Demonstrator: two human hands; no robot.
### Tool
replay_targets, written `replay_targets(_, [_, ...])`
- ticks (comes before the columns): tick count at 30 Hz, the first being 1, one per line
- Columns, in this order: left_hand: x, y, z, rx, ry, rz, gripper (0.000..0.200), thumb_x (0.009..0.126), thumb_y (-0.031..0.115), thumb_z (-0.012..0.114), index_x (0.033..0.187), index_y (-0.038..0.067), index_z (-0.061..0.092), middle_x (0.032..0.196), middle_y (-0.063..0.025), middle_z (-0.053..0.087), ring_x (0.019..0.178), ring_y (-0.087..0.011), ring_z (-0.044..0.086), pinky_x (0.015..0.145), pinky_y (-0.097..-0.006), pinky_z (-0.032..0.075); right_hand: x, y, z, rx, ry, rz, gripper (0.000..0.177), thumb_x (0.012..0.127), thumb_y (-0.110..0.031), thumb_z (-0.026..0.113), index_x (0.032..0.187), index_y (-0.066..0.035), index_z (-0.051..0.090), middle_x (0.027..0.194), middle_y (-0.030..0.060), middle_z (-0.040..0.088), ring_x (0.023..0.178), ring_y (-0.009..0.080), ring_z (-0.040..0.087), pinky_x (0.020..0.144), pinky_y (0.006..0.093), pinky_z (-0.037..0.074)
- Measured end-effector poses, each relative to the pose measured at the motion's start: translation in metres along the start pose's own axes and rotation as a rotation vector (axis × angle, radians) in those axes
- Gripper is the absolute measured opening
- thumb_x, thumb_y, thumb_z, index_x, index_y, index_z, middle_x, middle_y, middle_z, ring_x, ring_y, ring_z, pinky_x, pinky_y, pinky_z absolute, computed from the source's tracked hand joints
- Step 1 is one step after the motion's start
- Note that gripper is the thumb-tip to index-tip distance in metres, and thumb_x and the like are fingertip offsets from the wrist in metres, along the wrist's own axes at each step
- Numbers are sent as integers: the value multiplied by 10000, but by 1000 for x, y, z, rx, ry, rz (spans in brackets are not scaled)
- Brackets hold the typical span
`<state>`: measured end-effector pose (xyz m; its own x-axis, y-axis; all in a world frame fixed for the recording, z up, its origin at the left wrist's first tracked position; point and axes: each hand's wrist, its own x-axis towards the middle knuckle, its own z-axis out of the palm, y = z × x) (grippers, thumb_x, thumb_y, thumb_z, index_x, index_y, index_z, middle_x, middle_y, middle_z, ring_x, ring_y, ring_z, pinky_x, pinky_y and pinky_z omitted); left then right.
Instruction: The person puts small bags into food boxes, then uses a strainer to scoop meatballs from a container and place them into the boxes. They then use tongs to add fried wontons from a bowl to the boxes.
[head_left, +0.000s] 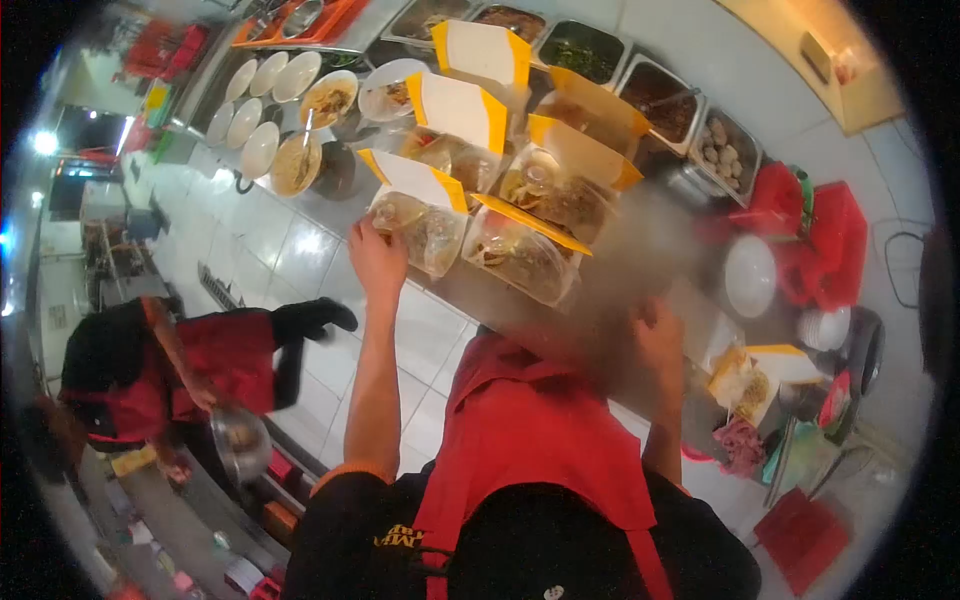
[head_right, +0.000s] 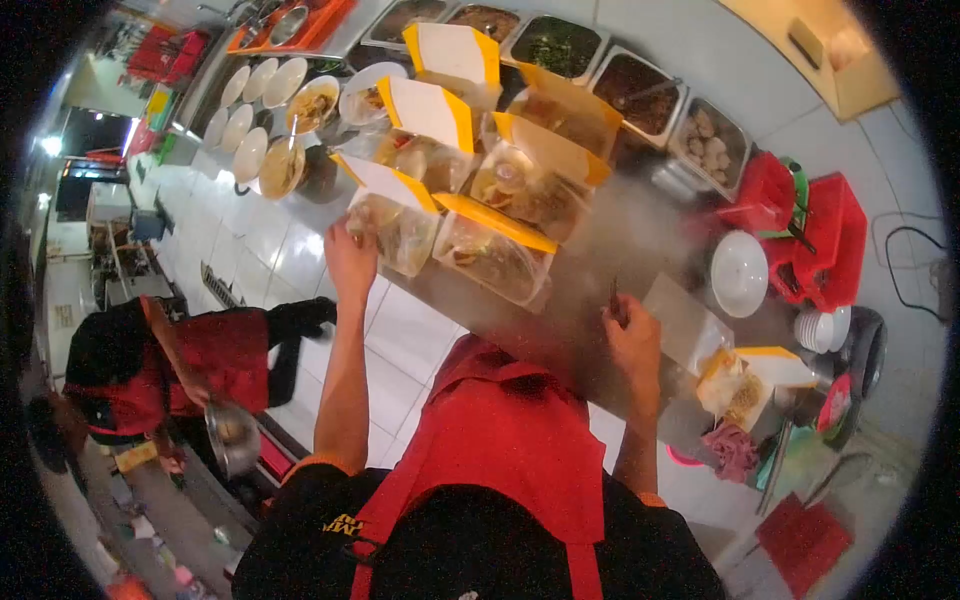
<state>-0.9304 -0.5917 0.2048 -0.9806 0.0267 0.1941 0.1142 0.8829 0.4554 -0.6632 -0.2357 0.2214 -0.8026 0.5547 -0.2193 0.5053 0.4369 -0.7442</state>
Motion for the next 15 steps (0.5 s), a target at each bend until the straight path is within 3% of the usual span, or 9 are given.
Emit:
replay_targets(2, [12,-4,12,90,4,162,379,826,181,690,1151,27,570,1144,-180,589,1115,-411,524,965,-492,409,5,-1,-5,-17,-5,-36,299,866,-215,670,1070,3,651,813,164,695,682,224,651,677,347,505])
replay_targets(4, [1,22,0,139,30,172,382,837,200,679,1165,33,578,1174,-184,586,1146,-401,513,990,-504,389,10,-4,-12,-178,-12,21,303,868,-215,669,1077,4,647,812,163,695,695,234,658,685,352,507])
replay_targets(6, [-17,41,4,186,56,193,385,849,220,668,1179,39,586,1204,-189,583,1178,-392,502,1014,-517,369,14,0,-17,-157,-6,2,315,867,-218,671,1088,5,646,807,165,692,694,243,657,686,355,507])
replay_targets(9, [-46,44,13,348,-39,373,391,880,251,637,1213,51,594,1254,-182,579,1228,-368,484,1053,-535,326,14,13,-17,-129,11,-31,332,866,-219,673,1108,5,646,799,167,688,694,252,658,686,359,506])
replay_targets(11, [-43,46,10,125,-178,221,332,907,205,613,1216,82,616,1220,-156,616,1182,-343,539,1035,-496,369,17,15,-17,-120,37,-56,337,866,-217,673,1117,5,647,796,166,687,695,253,658,687,360,506])
replay_targets(13, [-6,52,-14,-101,-34,28,276,941,185,573,1173,50,637,1182,-154,643,1133,-312,583,984,-416,432,12,6,-22,-142,31,32,328,868,-209,668,1114,8,652,803,166,689,692,247,658,682,359,506])
replay_targets(15, [47,63,-47,-261,130,131,287,936,183,554,1164,21,620,1166,-174,631,1109,-363,576,970,-418,436,10,17,-20,-97,24,99,319,869,-208,665,1103,8,655,802,169,688,693,245,661,681,356,506])
